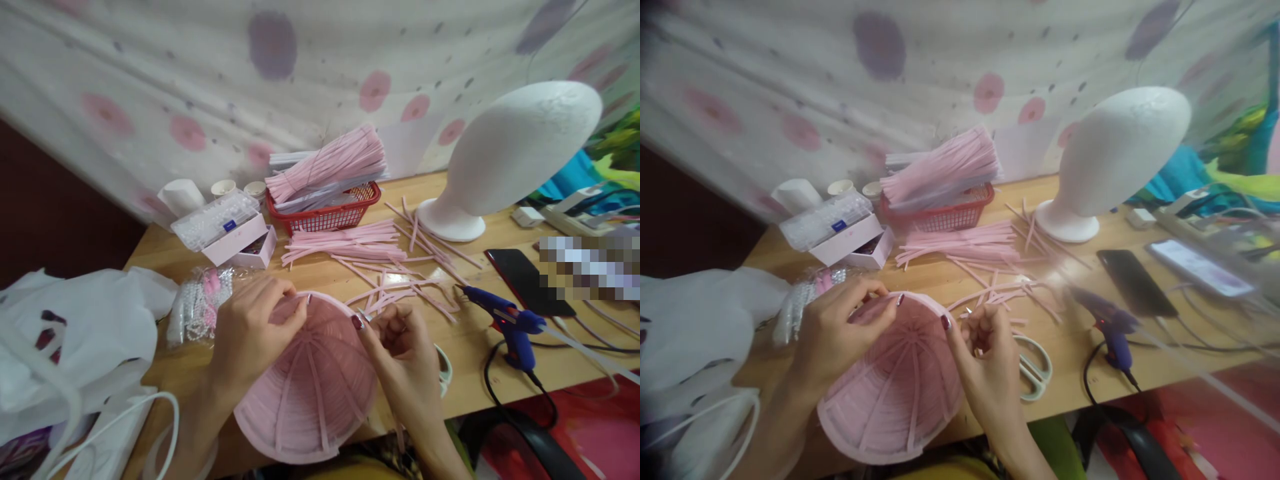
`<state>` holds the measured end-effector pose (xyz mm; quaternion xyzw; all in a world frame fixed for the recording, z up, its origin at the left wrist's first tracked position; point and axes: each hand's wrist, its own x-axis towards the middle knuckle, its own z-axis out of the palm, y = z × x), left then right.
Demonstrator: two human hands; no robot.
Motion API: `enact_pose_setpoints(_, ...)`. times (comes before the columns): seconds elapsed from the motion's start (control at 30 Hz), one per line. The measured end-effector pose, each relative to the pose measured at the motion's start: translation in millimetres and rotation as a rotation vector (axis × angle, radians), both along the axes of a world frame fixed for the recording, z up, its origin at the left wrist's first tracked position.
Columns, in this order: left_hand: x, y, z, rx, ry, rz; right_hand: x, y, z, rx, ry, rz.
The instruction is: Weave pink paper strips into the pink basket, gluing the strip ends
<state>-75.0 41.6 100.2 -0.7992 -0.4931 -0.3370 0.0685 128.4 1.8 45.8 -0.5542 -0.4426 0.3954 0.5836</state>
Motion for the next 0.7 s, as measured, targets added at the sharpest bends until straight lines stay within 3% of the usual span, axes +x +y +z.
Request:
enact_pose_setpoints(0.13, -1, -1, 0.2, -0.011, -0.022, -0.017, 0, 0, 1.5, -0.010, 0.005, -0.001)
enact_pose_setpoints(0.33, -9, -5, 3.3, -0.189, -0.173, 0.008, 1, 2, -0.4, -0.013, 0.028, -0.013)
enact_pose_setpoints(0.7, -18, -6, -1.3, -0.168, -0.155, -0.092, 2, 5, 1.2, 0.005, -0.017, -0.016)
